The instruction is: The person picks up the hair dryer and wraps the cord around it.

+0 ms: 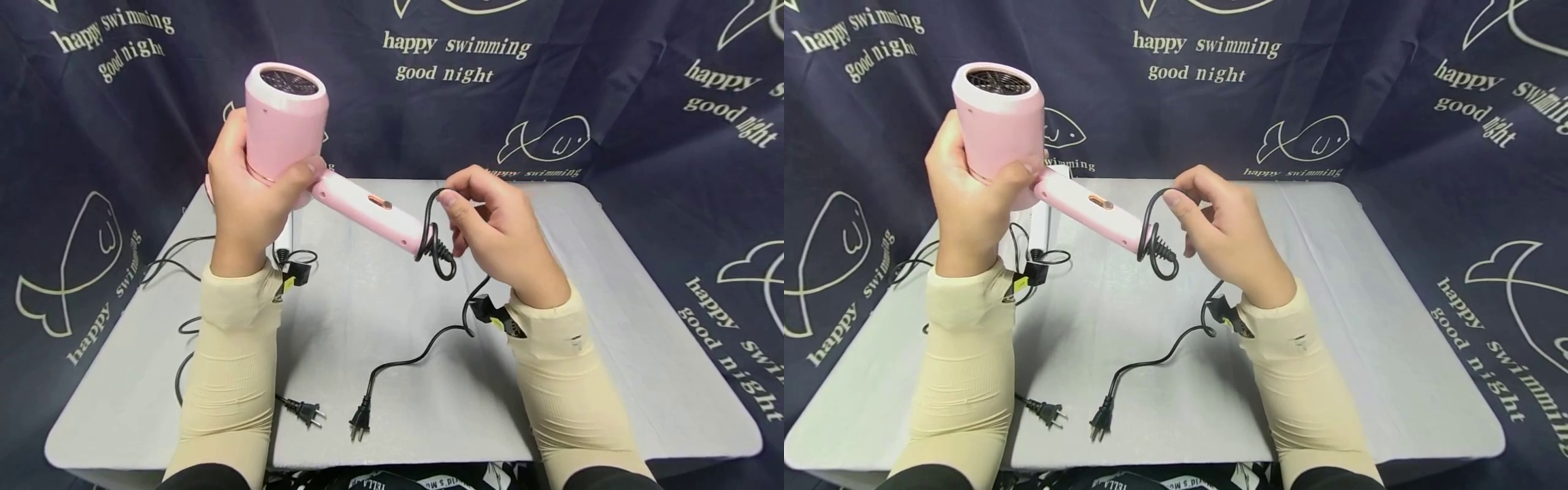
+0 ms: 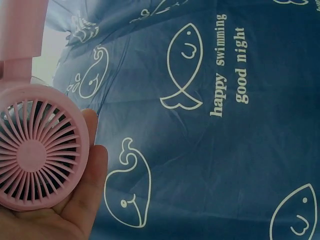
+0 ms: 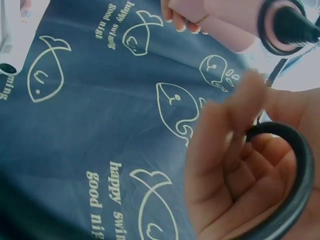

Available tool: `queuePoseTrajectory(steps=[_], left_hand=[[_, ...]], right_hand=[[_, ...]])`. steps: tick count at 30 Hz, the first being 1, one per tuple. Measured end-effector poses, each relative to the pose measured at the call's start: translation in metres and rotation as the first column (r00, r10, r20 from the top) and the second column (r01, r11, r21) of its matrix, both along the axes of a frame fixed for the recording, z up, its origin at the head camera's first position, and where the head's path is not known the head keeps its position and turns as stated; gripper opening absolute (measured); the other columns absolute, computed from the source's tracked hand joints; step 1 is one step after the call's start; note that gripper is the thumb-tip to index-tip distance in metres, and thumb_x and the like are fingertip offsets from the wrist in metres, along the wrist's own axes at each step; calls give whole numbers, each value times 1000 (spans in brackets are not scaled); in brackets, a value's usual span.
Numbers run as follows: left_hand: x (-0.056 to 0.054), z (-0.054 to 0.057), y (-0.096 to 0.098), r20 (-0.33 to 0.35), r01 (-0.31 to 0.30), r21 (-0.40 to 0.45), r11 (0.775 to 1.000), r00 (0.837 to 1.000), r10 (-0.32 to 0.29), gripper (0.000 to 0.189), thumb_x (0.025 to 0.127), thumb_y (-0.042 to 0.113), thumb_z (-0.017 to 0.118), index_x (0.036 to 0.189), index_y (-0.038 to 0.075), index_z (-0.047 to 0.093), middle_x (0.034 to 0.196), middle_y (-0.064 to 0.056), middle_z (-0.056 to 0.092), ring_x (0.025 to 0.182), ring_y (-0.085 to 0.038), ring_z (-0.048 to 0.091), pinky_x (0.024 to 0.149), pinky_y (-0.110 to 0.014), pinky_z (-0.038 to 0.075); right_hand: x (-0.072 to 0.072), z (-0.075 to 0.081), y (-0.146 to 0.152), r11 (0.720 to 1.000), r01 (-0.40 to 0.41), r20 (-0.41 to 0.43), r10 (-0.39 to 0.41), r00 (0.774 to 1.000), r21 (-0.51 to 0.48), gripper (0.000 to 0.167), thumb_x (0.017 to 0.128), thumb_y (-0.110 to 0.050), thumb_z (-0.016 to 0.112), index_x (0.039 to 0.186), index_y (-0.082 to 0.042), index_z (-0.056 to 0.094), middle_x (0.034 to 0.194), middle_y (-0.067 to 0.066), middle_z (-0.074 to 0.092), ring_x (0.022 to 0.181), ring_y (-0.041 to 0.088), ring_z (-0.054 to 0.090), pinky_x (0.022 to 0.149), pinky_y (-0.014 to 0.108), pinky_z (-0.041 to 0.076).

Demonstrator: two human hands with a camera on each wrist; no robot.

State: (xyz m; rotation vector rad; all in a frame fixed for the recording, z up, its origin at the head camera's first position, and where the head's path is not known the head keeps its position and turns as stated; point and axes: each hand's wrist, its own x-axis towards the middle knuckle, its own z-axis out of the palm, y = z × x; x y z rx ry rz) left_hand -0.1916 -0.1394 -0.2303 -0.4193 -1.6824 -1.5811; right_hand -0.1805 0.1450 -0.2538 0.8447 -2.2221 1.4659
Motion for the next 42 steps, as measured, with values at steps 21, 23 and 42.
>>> queuePoseTrajectory(steps=[21, 23, 42], left_hand=[[-13, -2, -5, -155, -70, 214, 974, 982, 105, 42, 71, 21, 83, 106, 10, 63, 94, -1, 64, 88, -25, 63, 81, -31, 50], [-9, 2, -4, -163, -69, 238, 969, 981, 109, 42, 71, 19, 83, 106, 9, 62, 93, -2, 64, 88, -25, 63, 81, -32, 50], [-7, 1, 3, -63, -110, 249, 962, 990, 129, 53, 73, 17, 86, 119, 3, 61, 99, -5, 64, 93, -24, 64, 84, -31, 52]], right_hand=[[5, -14, -22, 866, -142, 33, 144, 989, 479, 24, 108, -32, 52, 96, -22, 70, 68, -10, 56, 57, 5, 49, 57, 25, 45], [9, -12, -22, 861, -144, 48, 139, 989, 487, 24, 108, -32, 52, 98, -21, 70, 66, -11, 54, 56, 5, 47, 57, 25, 45], [27, -8, -28, 810, -76, -58, 134, 989, 581, 18, 105, -30, 55, 104, -15, 65, 64, -14, 51, 56, 4, 46, 62, 25, 47]])
